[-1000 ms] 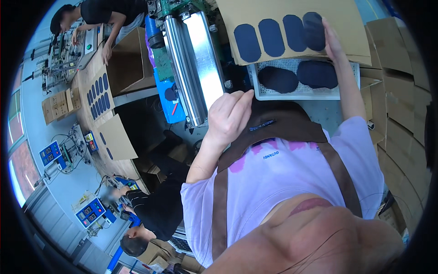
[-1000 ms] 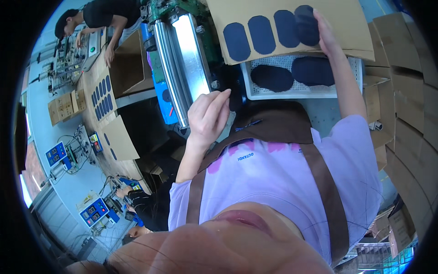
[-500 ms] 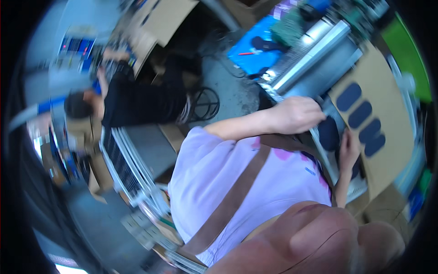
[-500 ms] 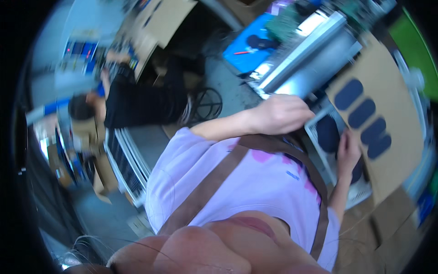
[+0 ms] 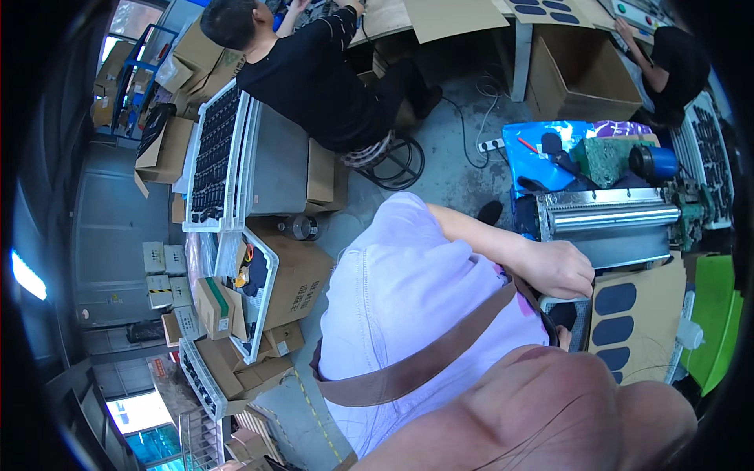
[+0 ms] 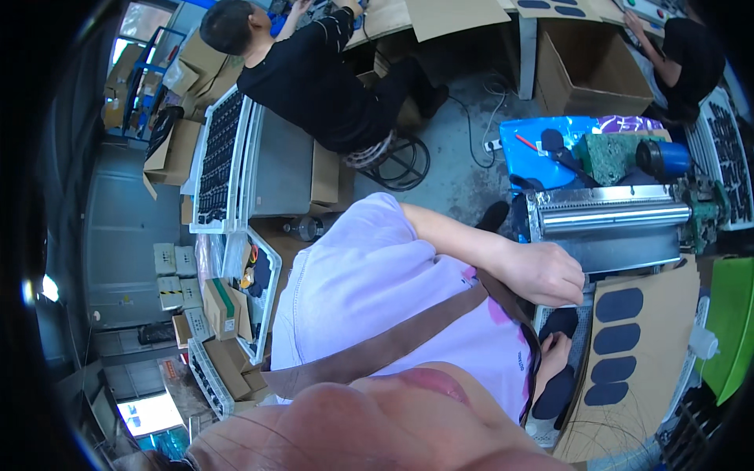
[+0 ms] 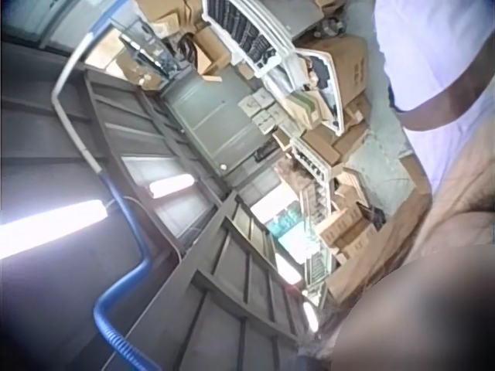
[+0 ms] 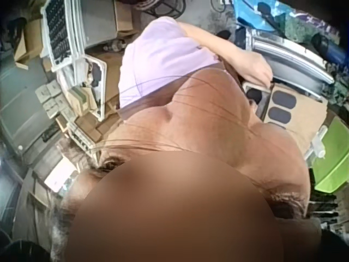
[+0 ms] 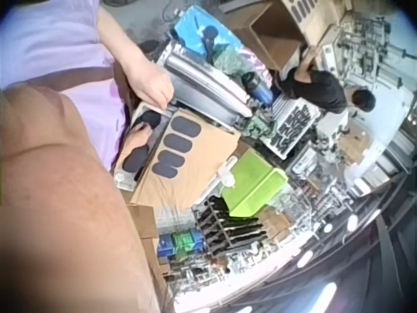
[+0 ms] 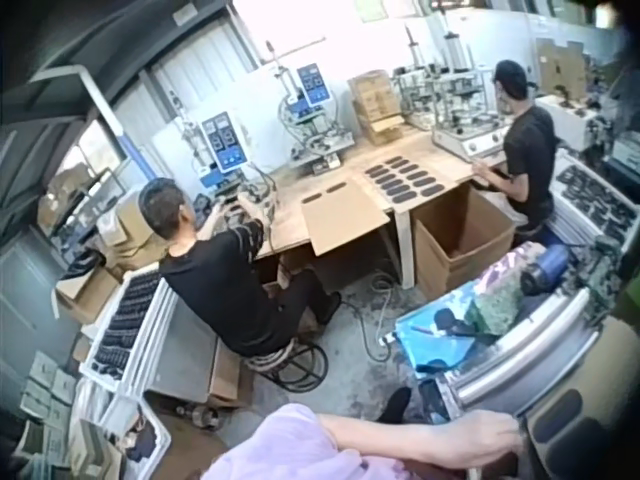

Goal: Feeding small material pads into an industrial rolling machine for processing.

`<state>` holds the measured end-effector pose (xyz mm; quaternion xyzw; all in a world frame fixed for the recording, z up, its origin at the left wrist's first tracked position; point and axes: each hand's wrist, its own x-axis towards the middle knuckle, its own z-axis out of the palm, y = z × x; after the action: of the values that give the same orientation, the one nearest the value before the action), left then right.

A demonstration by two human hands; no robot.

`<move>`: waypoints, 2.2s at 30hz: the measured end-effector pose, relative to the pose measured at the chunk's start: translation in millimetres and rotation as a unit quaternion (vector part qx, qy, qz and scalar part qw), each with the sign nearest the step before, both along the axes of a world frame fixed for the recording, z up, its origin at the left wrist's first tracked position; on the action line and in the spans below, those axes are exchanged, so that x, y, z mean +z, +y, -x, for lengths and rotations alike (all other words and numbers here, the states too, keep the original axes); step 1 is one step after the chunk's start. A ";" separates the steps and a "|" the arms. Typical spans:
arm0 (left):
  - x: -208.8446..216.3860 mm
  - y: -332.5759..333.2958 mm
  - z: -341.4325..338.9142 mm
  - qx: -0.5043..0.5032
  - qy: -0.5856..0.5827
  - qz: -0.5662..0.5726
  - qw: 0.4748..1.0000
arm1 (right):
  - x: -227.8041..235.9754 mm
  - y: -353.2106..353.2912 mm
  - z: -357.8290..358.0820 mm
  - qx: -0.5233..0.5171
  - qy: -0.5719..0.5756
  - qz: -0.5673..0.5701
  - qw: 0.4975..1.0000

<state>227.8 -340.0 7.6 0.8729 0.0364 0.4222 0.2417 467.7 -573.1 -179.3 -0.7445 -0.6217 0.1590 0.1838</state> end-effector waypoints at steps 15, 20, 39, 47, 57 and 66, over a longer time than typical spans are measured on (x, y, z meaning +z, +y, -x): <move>-3.8 1.9 -29.6 -0.056 0.195 0.192 0.960 | 146.2 27.0 23.8 -0.175 0.173 -0.058 0.968; 9.1 14.0 -61.7 -0.185 0.294 0.415 0.841 | 202.8 65.1 34.8 -0.028 0.112 -0.194 0.974; 64.4 107.5 -117.5 -0.134 0.100 0.637 0.752 | 167.4 203.2 1.2 -0.219 0.796 -0.192 0.531; 57.5 177.1 -136.0 -0.032 0.103 0.500 0.859 | 166.4 254.9 -38.7 -0.302 0.549 -0.244 0.740; 10.1 267.0 -123.1 0.092 0.081 0.380 0.917 | 138.4 293.1 -71.2 -0.281 0.393 -0.176 0.858; -32.8 289.8 -137.9 0.056 0.170 0.199 0.963 | 131.5 321.5 -57.6 -0.226 0.132 -0.220 0.940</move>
<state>365.7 -50.1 -25.1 0.8628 0.2088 0.2645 0.3769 525.4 -251.6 -47.8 -0.7787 -0.4270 0.0697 0.4543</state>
